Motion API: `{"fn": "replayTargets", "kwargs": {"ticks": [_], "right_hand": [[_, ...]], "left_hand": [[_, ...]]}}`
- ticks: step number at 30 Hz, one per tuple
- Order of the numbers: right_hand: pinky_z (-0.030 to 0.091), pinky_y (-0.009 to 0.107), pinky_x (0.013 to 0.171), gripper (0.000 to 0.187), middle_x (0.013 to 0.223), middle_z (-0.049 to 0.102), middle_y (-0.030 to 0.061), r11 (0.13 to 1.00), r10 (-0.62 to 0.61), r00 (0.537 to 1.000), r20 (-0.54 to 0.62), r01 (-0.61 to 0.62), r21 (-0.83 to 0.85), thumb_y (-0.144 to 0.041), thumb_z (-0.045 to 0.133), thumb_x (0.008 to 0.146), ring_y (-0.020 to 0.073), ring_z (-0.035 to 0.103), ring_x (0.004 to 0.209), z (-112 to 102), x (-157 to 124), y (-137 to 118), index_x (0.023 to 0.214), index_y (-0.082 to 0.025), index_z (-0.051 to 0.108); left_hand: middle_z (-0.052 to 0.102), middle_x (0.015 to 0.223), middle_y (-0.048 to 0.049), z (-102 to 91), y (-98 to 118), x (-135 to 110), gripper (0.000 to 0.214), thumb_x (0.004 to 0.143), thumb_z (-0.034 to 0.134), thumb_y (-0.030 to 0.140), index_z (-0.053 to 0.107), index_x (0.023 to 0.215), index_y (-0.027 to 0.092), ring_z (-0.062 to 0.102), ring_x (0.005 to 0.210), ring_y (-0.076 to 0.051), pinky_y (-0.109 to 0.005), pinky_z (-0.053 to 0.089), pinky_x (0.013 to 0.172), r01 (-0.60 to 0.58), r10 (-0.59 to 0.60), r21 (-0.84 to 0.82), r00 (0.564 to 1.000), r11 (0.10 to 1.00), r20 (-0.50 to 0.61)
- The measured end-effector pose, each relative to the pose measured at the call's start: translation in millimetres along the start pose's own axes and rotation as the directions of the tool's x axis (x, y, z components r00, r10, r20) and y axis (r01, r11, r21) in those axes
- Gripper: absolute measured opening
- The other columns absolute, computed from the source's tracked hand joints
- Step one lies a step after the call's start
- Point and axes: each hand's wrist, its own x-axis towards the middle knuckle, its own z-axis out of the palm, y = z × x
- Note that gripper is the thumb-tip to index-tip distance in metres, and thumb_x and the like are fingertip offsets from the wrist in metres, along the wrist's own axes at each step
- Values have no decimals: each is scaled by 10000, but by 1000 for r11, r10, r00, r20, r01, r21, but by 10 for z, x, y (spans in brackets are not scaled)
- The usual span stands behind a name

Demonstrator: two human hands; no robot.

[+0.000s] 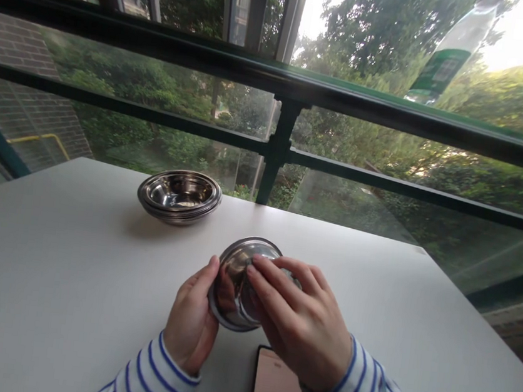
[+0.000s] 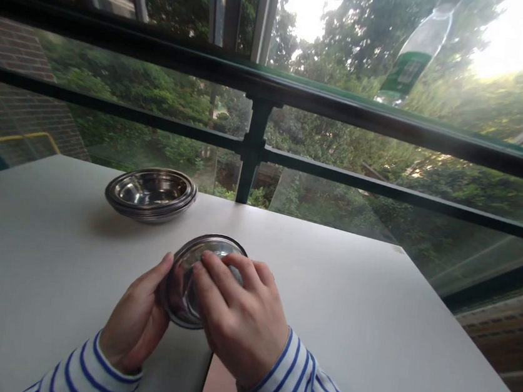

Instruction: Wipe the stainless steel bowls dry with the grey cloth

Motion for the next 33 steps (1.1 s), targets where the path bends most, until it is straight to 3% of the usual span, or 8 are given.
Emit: {"fn": "replayTargets", "kwargs": {"ticks": [6, 12, 16, 20, 24, 27, 33], "right_hand": [[400, 338, 752, 272, 1228, 556, 2, 979, -194, 981, 30, 191, 77, -164, 434, 886, 186, 485, 1007, 31, -20, -71, 1113, -166, 584], [400, 379, 772, 299, 1203, 571, 66, 1000, -14, 1000, -2, 14, -21, -198, 475, 872, 235, 479, 1022, -9, -7, 33, 1149, -119, 557], [396, 371, 768, 258, 1220, 558, 11, 989, -142, 988, 63, 139, 55, -185, 434, 890, 213, 470, 1024, 54, -26, -76, 1099, -154, 583], [390, 353, 757, 231, 1203, 568, -4, 971, -229, 972, 44, 225, 82, -149, 416, 896, 191, 459, 1037, 122, -43, -143, 1012, -155, 616], [391, 369, 791, 305, 1230, 537, 63, 996, -78, 996, 38, 76, 56, -197, 420, 900, 221, 447, 1050, 101, -24, -81, 1179, -133, 526], [401, 376, 783, 318, 1166, 554, 108, 999, 33, 998, 56, -35, 37, -218, 431, 892, 236, 462, 1019, 76, -12, -64, 1187, -138, 518], [402, 357, 747, 259, 1076, 591, 76, 986, -143, 982, 121, 130, 108, -180, 410, 894, 205, 499, 970, 61, -21, -71, 1102, -154, 562]], "left_hand": [[615, 589, -12, -18, 53, 18, 97, 724, 628, 181, 619, 672, 100, 562, 510, -91, -175, 471, 496, 59, -58, -66, 998, 996, 12], [568, 504, 3, -18, -27, -4, 129, 724, 629, 186, 616, 634, 94, 495, 416, -73, -167, 425, 404, 21, -21, 12, 999, 1000, 47], [584, 537, -6, -8, 25, 29, 123, 766, 582, 163, 616, 667, 98, 532, 459, -82, -167, 454, 437, 79, -80, -55, 997, 995, -22], [627, 607, -28, 1, 67, 49, 156, 815, 523, 162, 626, 717, 96, 578, 525, -88, -168, 490, 503, 66, -77, -96, 991, 993, -110], [647, 644, -51, -4, 20, 35, 164, 818, 517, 171, 637, 761, 76, 592, 538, -102, -180, 496, 505, 107, -107, -54, 994, 993, -14], [638, 612, -37, -15, 10, 48, 152, 817, 514, 152, 636, 765, 79, 584, 514, -98, -176, 492, 482, 70, -72, -41, 997, 997, -42], [648, 596, -34, -27, 58, 81, 179, 835, 475, 123, 633, 756, 96, 614, 540, -104, -173, 506, 496, 66, -80, -105, 989, 992, -128]]}}
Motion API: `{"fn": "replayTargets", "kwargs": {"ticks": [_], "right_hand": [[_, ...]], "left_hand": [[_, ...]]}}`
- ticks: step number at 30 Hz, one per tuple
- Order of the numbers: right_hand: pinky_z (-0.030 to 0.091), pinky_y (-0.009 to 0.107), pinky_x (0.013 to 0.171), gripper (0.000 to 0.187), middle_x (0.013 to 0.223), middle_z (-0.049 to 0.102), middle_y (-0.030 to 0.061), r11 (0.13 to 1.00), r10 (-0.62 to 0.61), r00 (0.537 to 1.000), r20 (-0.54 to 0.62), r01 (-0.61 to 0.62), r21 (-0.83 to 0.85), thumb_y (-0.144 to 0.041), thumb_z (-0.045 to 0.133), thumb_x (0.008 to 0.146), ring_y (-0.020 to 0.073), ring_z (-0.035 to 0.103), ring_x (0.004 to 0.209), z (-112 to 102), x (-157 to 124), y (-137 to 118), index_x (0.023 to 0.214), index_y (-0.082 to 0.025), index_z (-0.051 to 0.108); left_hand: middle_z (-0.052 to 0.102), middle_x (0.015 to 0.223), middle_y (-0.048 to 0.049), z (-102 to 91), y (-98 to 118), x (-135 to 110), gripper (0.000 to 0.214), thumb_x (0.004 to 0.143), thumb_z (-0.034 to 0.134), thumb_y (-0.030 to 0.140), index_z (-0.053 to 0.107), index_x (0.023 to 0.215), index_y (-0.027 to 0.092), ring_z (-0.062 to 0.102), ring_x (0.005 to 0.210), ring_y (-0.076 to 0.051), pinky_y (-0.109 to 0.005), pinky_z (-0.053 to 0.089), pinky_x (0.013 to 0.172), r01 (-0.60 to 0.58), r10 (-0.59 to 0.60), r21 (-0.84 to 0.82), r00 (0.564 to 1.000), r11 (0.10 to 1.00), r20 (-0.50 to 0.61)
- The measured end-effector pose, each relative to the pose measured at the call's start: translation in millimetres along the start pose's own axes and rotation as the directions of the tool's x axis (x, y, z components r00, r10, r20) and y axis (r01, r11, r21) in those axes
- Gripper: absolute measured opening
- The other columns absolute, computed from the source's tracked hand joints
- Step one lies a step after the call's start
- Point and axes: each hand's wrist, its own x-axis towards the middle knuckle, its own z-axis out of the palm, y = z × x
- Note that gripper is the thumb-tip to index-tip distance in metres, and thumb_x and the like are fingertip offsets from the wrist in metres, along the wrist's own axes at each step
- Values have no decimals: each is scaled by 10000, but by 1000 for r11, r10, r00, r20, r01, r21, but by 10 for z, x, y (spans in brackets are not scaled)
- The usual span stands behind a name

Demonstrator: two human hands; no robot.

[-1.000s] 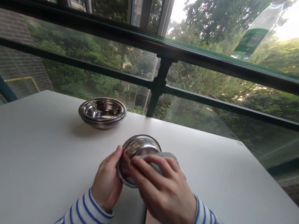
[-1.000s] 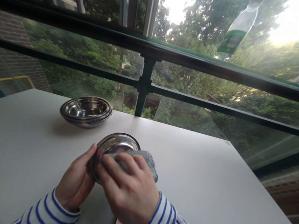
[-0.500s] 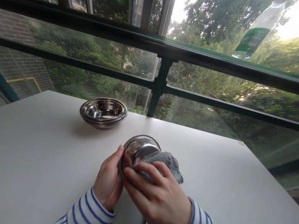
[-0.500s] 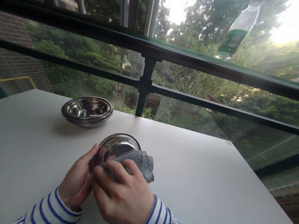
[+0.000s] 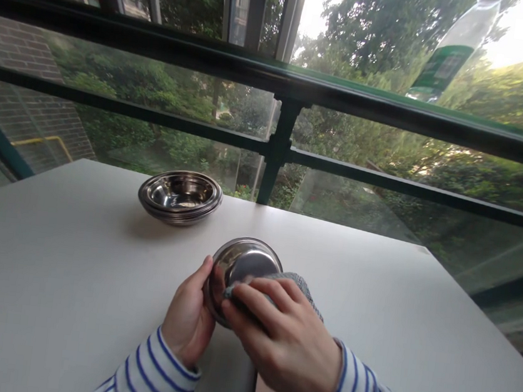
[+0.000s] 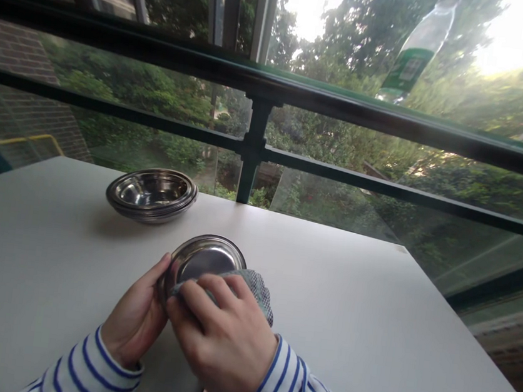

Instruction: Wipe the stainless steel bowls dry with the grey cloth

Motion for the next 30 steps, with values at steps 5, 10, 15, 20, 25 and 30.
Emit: {"fn": "replayTargets", "kwargs": {"ticks": [5, 10, 15, 20, 25, 30], "right_hand": [[403, 364, 734, 283, 1078, 595, 102, 991, 123, 991, -49, -125, -45, -229, 423, 898, 221, 491, 966, -15, 3, 48, 1131, -131, 551], [390, 376, 769, 271, 1106, 590, 74, 999, 42, 999, -16, -42, 1, -191, 407, 899, 212, 492, 973, 14, -2, 1, 1125, -150, 552], [409, 352, 743, 255, 1071, 602, 78, 999, 34, 999, -9, -34, 4, -178, 445, 878, 200, 510, 958, -2, -21, 66, 1101, -152, 565], [417, 345, 715, 234, 1078, 610, 62, 999, -19, 995, -100, 16, -30, -155, 478, 864, 192, 518, 943, 77, -13, 3, 1068, -152, 591], [426, 345, 733, 235, 1103, 610, 61, 999, -36, 990, -134, 33, -27, -140, 488, 855, 195, 519, 963, 105, -35, 47, 1063, -158, 596], [442, 356, 748, 274, 1088, 608, 104, 998, 64, 993, -101, -66, -19, -145, 488, 843, 218, 513, 966, 86, -59, 118, 1104, -125, 571]], "left_hand": [[653, 595, -54, -2, -32, -36, 198, 836, 480, 156, 642, 751, 79, 604, 507, -113, -204, 527, 501, 18, -23, 83, 998, 996, 61], [668, 622, -51, 5, 33, 11, 217, 847, 455, 134, 636, 740, 84, 614, 527, -96, -176, 523, 512, 26, -26, 10, 999, 1000, 20], [693, 696, -64, -14, 116, 92, 207, 850, 451, 149, 640, 795, 86, 637, 596, -118, -209, 536, 581, -53, 55, 30, 997, 998, -48], [686, 657, -57, -8, 109, 68, 225, 848, 446, 137, 643, 752, 85, 632, 581, -112, -200, 530, 589, -6, 5, -10, 998, 1000, -58], [701, 716, -68, 10, 135, 66, 226, 847, 443, 142, 656, 794, 90, 642, 619, -126, -224, 538, 603, -35, 34, -8, 997, 999, -62], [690, 675, -46, -15, 134, 97, 211, 841, 452, 121, 646, 763, 95, 628, 584, -107, -214, 538, 613, -66, 64, -14, 992, 998, -106]]}}
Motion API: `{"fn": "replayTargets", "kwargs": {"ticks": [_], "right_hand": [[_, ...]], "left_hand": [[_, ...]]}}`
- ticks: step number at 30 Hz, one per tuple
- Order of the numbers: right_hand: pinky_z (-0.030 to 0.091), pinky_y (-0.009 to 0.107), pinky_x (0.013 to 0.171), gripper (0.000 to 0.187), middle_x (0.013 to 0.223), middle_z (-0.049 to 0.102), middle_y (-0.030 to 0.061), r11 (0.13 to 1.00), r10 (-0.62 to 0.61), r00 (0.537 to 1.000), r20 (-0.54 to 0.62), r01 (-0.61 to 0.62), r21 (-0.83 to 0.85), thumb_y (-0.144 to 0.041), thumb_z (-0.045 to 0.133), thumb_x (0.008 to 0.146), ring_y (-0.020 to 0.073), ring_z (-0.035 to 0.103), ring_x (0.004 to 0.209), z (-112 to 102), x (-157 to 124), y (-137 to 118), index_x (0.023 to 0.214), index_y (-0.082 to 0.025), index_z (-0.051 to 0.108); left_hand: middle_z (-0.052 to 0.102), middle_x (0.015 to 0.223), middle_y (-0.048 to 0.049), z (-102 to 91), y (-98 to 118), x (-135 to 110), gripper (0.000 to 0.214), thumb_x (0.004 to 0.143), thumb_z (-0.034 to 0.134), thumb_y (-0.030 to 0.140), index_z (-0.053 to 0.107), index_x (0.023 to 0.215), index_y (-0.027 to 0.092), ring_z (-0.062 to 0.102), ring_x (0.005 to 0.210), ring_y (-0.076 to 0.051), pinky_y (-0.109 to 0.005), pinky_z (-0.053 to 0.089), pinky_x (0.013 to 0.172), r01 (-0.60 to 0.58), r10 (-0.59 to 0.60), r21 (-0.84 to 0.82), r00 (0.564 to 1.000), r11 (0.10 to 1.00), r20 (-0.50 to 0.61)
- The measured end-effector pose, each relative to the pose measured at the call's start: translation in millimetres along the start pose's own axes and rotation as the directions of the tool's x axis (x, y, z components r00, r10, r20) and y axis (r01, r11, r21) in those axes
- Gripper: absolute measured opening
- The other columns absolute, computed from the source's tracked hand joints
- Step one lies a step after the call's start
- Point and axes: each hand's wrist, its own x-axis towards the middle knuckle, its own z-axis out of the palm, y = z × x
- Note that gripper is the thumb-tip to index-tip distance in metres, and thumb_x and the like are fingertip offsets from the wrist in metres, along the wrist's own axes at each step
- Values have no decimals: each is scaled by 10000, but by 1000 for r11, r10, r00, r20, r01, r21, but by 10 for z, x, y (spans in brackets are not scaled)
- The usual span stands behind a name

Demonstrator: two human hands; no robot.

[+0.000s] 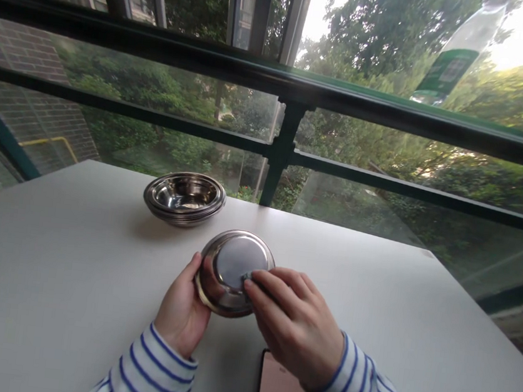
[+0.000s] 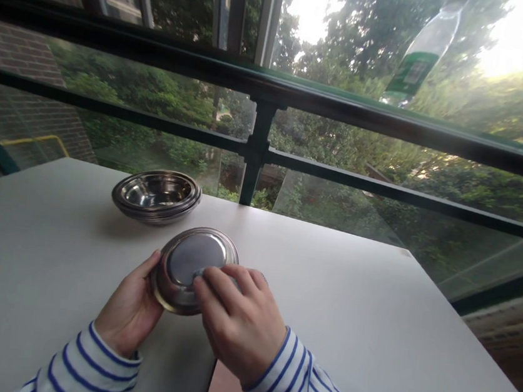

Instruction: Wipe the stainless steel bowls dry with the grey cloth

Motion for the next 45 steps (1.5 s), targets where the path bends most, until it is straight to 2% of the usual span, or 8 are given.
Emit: {"fn": "replayTargets", "kwargs": {"ticks": [9, 14, 20, 24, 29, 35, 40, 45], "right_hand": [[436, 348, 740, 267, 1072, 612, 103, 1000, 1, 998, 64, -1, 1, -159, 464, 854, 213, 524, 941, -36, 4, 5, 1099, -123, 566], [433, 328, 727, 252, 1046, 624, 86, 999, -48, 997, 53, 47, 20, -170, 445, 872, 190, 529, 947, -54, 42, -36, 1088, -151, 572], [405, 354, 751, 245, 1091, 611, 86, 1000, 27, 998, 64, -26, -14, -167, 462, 863, 218, 508, 957, -85, 55, -40, 1075, -119, 575], [389, 357, 756, 247, 1094, 609, 53, 999, -26, 999, 47, 25, 24, -167, 438, 876, 206, 504, 954, -88, 62, -82, 1081, -143, 575], [391, 367, 770, 270, 1102, 587, 107, 989, 139, 990, 2, -138, -51, -179, 459, 863, 233, 485, 959, -94, 60, -18, 1100, -104, 562], [395, 360, 784, 255, 1089, 603, 68, 1000, 16, 999, 49, -17, 24, -192, 443, 877, 208, 492, 958, -82, 61, -70, 1091, -144, 573], [403, 363, 790, 291, 1128, 585, 108, 989, 136, 991, -13, -137, -60, -178, 445, 874, 227, 477, 981, -97, 52, 16, 1133, -100, 552], [399, 361, 789, 259, 1100, 615, 69, 1000, -12, 1000, -6, 12, -3, -174, 429, 886, 208, 503, 971, -114, 65, -64, 1092, -142, 583]], "left_hand": [[686, 669, -42, 3, -23, -38, 189, 844, 462, 131, 636, 779, 95, 625, 558, -98, -189, 533, 547, -8, 8, 3, 1000, 1000, 30], [676, 625, -52, 11, -48, -73, 211, 840, 467, 139, 636, 723, 92, 617, 524, -106, -191, 523, 494, 51, -51, 12, 998, 999, 40], [658, 593, -41, 13, -81, -93, 192, 833, 480, 144, 631, 723, 99, 599, 492, -108, -194, 507, 460, 35, -38, 53, 998, 998, 56], [642, 589, -44, 8, -95, -95, 212, 841, 467, 162, 637, 738, 89, 569, 467, -98, -182, 478, 425, 66, -76, 72, 986, 995, 146], [594, 538, -9, -3, -112, -99, 165, 819, 505, 168, 644, 769, 95, 529, 437, -90, -179, 448, 387, 9, -31, 124, 985, 992, 171], [639, 616, -45, -4, -118, -114, 180, 828, 495, 175, 640, 778, 83, 562, 489, -96, -175, 464, 426, 53, -71, 95, 976, 994, 204], [632, 610, -32, -12, -156, -115, 144, 806, 534, 185, 624, 738, 96, 567, 491, -103, -186, 464, 429, 68, -93, 129, 976, 989, 199], [622, 587, -23, -28, -152, -118, 130, 803, 540, 174, 633, 761, 94, 554, 479, -88, -175, 467, 445, 98, -114, 80, 969, 992, 221]]}}
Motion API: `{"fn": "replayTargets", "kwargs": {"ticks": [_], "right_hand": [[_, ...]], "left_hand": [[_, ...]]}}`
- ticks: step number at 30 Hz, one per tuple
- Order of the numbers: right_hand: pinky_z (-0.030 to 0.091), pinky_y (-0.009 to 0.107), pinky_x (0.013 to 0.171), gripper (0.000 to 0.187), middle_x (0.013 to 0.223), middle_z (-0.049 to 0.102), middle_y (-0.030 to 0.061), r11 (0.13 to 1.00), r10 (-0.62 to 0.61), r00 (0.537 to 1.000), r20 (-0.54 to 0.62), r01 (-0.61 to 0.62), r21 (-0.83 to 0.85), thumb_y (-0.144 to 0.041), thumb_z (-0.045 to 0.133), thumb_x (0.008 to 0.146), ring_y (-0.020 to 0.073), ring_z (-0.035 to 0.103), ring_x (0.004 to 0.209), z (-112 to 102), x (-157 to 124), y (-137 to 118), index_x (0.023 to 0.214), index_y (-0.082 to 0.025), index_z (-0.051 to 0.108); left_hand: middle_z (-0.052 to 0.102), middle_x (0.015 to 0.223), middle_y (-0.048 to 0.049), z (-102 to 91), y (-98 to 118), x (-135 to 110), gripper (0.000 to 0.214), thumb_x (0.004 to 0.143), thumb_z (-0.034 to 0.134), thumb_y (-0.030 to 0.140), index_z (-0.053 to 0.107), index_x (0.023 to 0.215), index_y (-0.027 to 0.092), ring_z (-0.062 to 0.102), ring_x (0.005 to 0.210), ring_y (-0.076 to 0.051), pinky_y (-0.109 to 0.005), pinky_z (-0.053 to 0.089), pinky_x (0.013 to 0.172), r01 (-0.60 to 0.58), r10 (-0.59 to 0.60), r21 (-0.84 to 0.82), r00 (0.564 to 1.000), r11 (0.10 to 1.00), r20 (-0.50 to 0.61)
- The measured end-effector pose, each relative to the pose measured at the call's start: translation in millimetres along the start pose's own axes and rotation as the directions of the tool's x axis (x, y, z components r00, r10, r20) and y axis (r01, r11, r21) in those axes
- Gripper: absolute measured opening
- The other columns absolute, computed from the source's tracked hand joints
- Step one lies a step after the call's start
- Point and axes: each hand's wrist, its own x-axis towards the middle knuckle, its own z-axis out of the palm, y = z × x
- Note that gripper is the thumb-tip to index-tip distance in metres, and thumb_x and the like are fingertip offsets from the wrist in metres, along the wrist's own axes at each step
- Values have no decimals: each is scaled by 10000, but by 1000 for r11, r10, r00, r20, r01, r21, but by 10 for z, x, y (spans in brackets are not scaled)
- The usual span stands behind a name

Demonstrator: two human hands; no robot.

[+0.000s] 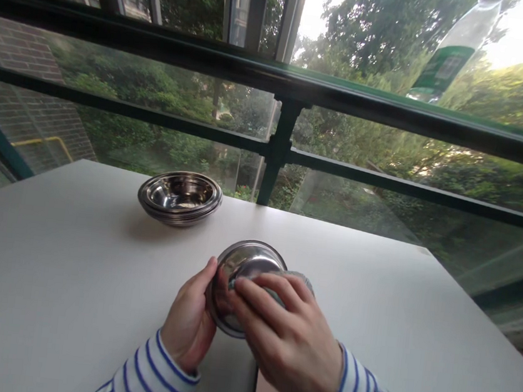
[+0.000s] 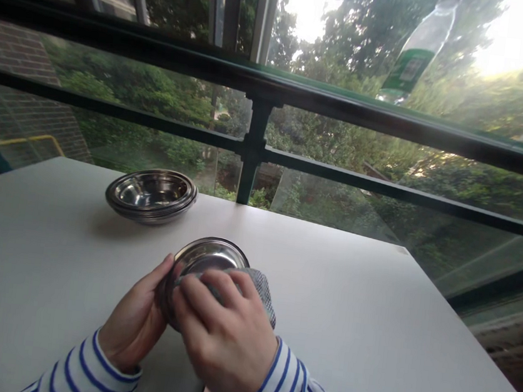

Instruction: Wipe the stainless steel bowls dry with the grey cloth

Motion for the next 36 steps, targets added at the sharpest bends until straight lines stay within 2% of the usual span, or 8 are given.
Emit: {"fn": "replayTargets", "kwargs": {"ticks": [2, 6, 11, 16, 22, 28, 33, 36], "right_hand": [[398, 360, 790, 261, 1106, 617, 71, 1000, -1, 1000, -14, 1, -12, -180, 426, 891, 211, 509, 976, -8, 4, 4, 1095, -141, 584], [401, 364, 787, 264, 1120, 610, 92, 995, 91, 995, -39, -93, -47, -187, 440, 884, 232, 496, 987, -22, -1, 64, 1091, -114, 585], [389, 362, 793, 256, 1108, 619, 46, 999, -24, 1000, 7, 24, 31, -176, 412, 895, 202, 502, 971, -28, 11, 19, 1075, -151, 592], [390, 380, 796, 266, 1140, 605, 80, 996, 77, 996, -40, -79, -34, -188, 418, 894, 239, 489, 1005, -36, 17, 23, 1085, -113, 588], [384, 361, 798, 264, 1110, 621, 37, 999, -38, 999, 2, 38, 39, -168, 402, 903, 202, 507, 975, -27, 19, -25, 1088, -155, 589], [402, 380, 793, 267, 1137, 604, 88, 992, 109, 994, -28, -110, -58, -183, 439, 883, 240, 494, 998, -25, -5, 75, 1096, -110, 582], [403, 361, 784, 256, 1119, 615, 42, 1000, -23, 1000, 12, 23, 16, -180, 420, 895, 201, 505, 978, -16, 5, 2, 1086, -158, 589], [410, 366, 785, 259, 1116, 615, 72, 999, 38, 999, -21, -38, -25, -196, 434, 891, 218, 503, 992, -25, 5, 29, 1089, -132, 587]], "left_hand": [[635, 603, -29, 1, -2, -8, 129, 791, 559, 194, 637, 747, 101, 569, 499, -98, -191, 487, 478, -5, 5, 2, 1000, 1000, 11], [646, 601, -40, 7, -15, -12, 139, 765, 595, 228, 642, 724, 103, 579, 503, -119, -217, 495, 490, -13, 13, 23, 1000, 1000, 20], [648, 607, -37, 10, -9, -7, 109, 765, 590, 196, 647, 746, 106, 598, 543, -122, -211, 502, 519, -10, 10, 4, 1000, 1000, 23], [665, 648, -54, 26, -17, -18, 128, 754, 606, 228, 649, 744, 108, 615, 578, -143, -228, 514, 539, -21, 20, 9, 999, 1000, 44], [644, 596, -41, 20, -3, -20, 124, 764, 587, 208, 645, 730, 104, 607, 557, -137, -223, 506, 518, 2, -2, 13, 1000, 1000, 28], [647, 593, -42, 13, -14, -16, 121, 749, 609, 220, 641, 715, 109, 602, 538, -141, -226, 500, 493, -12, 12, 19, 1000, 1000, 7], [640, 589, -37, 16, 5, -11, 121, 782, 565, 191, 638, 742, 103, 589, 518, -118, -205, 503, 487, 0, 0, 2, 1000, 1000, -1], [647, 609, -42, 14, -2, -18, 112, 780, 570, 185, 637, 779, 95, 597, 526, -120, -212, 514, 506, 19, -19, 3, 1000, 1000, 7]]}}
